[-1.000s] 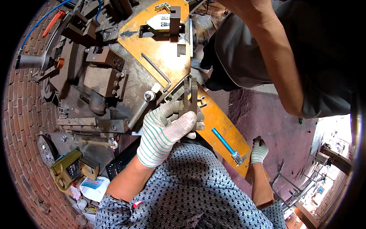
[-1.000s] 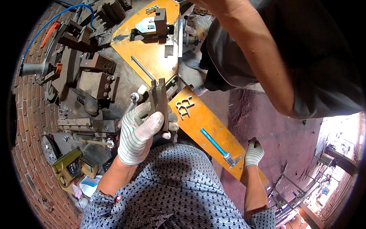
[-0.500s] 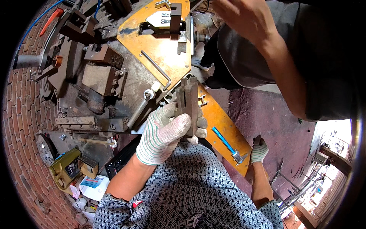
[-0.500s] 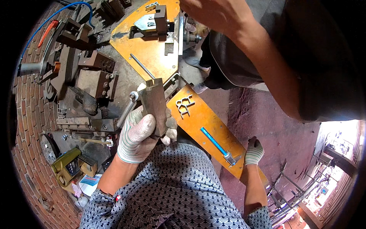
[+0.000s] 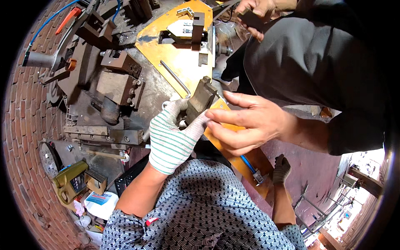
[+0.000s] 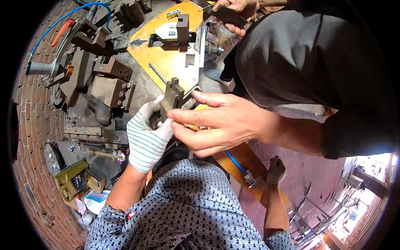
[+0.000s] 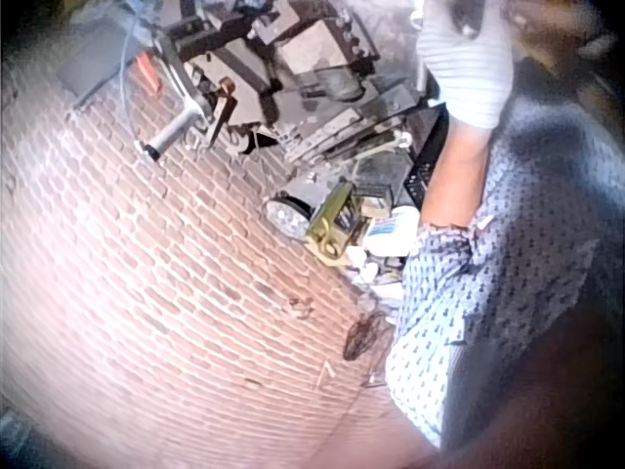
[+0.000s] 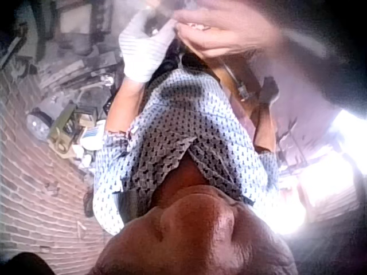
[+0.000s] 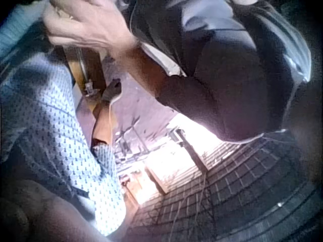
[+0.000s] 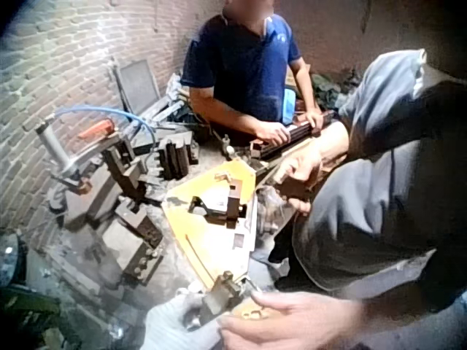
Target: The person assembles small metal components on a yellow workbench, using a hammer to secure parts and a caliper to measure dimensions. They handle various metal pieces, including a long rod and a small box, while another person works nearby. The person also moves a large oil container across the workshop floor.
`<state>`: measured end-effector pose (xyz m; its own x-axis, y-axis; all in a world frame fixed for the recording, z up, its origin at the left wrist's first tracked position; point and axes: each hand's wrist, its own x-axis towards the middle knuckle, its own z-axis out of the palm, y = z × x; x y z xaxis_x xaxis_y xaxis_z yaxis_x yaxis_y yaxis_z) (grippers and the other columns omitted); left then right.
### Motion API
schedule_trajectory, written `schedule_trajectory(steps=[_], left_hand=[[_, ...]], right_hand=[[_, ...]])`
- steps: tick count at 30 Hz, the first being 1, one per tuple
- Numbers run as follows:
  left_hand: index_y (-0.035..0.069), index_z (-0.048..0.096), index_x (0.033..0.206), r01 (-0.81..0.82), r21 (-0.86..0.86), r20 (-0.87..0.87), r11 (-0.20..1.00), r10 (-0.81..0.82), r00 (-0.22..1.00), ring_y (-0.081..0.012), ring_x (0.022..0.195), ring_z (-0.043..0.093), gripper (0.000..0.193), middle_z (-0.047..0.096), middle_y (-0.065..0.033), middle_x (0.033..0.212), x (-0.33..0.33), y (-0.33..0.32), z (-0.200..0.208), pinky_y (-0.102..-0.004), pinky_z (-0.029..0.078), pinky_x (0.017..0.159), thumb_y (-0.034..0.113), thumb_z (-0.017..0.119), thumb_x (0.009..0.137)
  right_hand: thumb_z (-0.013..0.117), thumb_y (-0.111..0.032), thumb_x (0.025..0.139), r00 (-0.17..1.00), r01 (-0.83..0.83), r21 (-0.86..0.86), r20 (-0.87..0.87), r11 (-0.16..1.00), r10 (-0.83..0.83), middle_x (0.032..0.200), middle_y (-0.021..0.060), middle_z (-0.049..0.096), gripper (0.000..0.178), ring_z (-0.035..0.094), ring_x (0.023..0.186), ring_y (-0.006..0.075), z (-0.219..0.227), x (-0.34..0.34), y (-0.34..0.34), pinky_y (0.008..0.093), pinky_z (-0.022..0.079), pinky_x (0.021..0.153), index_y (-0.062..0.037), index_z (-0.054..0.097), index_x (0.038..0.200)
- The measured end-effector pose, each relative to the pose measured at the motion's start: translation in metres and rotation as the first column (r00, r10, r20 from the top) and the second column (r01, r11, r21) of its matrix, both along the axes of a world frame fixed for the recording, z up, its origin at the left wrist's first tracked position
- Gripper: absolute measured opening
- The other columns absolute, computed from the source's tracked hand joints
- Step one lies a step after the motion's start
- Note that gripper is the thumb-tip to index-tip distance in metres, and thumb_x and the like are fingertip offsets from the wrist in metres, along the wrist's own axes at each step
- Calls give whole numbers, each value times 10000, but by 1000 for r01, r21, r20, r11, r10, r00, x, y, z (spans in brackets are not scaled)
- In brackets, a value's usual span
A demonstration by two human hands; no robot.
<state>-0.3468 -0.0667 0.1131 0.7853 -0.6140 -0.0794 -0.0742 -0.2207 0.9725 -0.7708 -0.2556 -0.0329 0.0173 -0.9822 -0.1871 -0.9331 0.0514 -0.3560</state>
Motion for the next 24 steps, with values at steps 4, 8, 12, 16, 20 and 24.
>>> schedule_trajectory(steps=[4, 8, 12, 16, 20, 24], left_hand=[[13, 676, 1042, 15, -38, 150, 999, -10, 989, -197, 786, 669, 250, 696, -113, 918, 4, 1, -5, -306, 534, 718, 123, 753, 831], [26, 611, 1145, 153, 74, 215, 985, -166, 962, -146, 823, 647, 231, 674, -52, 953, 6, 1, -17, -252, 550, 773, 134, 628, 942], [27, 605, 1134, 99, -156, -8, 983, -101, 995, -140, 821, 656, 189, 662, -42, 928, 6, 2, -29, -263, 556, 747, 90, 550, 965], [5, 621, 1178, 68, -150, 164, 986, -43, 986, -126, 841, 662, 243, 680, -36, 964, 8, -8, -10, -260, 562, 757, 53, 578, 944], [13, 621, 1205, 135, -251, 416, 958, -19, 909, -328, 942, 686, 420, 680, -173, 1052, 6, -35, 18, -381, 553, 859, 88, 703, 800], [-1, 587, 1257, 173, -342, 321, 924, -58, 945, -305, 963, 686, 482, 661, -191, 1070, -11, -73, 31, -359, 551, 866, 55, 745, 805]], right_hand=[[471, -459, 1017, 1000, 11, -4, 20, 1000, -11, 762, 190, 709, 564, 647, 623, 278, -6, -2, -2, 439, 506, 666, 3, 733, 829], [520, -396, 1002, 1000, 16, 34, 16, 999, -16, 782, 114, 700, 452, 627, 677, 198, 6, 1, -1, 362, 495, 661, -9, 717, 878], [521, -411, 1002, 999, 27, 12, 38, 1000, -27, 752, 115, 697, 474, 616, 654, 185, 2, -1, 0, 360, 486, 643, -7, 718, 850], [522, -426, 1002, 997, 39, -2, 61, 999, -39, 721, 115, 694, 498, 605, 631, 171, 0, -2, 1, 358, 478, 626, -6, 719, 822], [523, -442, 1002, 995, 40, -18, 94, 999, -38, 691, 116, 691, 523, 595, 608, 158, -3, 1, 1, 356, 470, 608, -5, 720, 794], [522, -425, 1002, 996, 58, -63, 72, 996, -53, 692, 155, 655, 503, 579, 597, 191, -2, -18, 4, 380, 467, 612, -8, 700, 782]])
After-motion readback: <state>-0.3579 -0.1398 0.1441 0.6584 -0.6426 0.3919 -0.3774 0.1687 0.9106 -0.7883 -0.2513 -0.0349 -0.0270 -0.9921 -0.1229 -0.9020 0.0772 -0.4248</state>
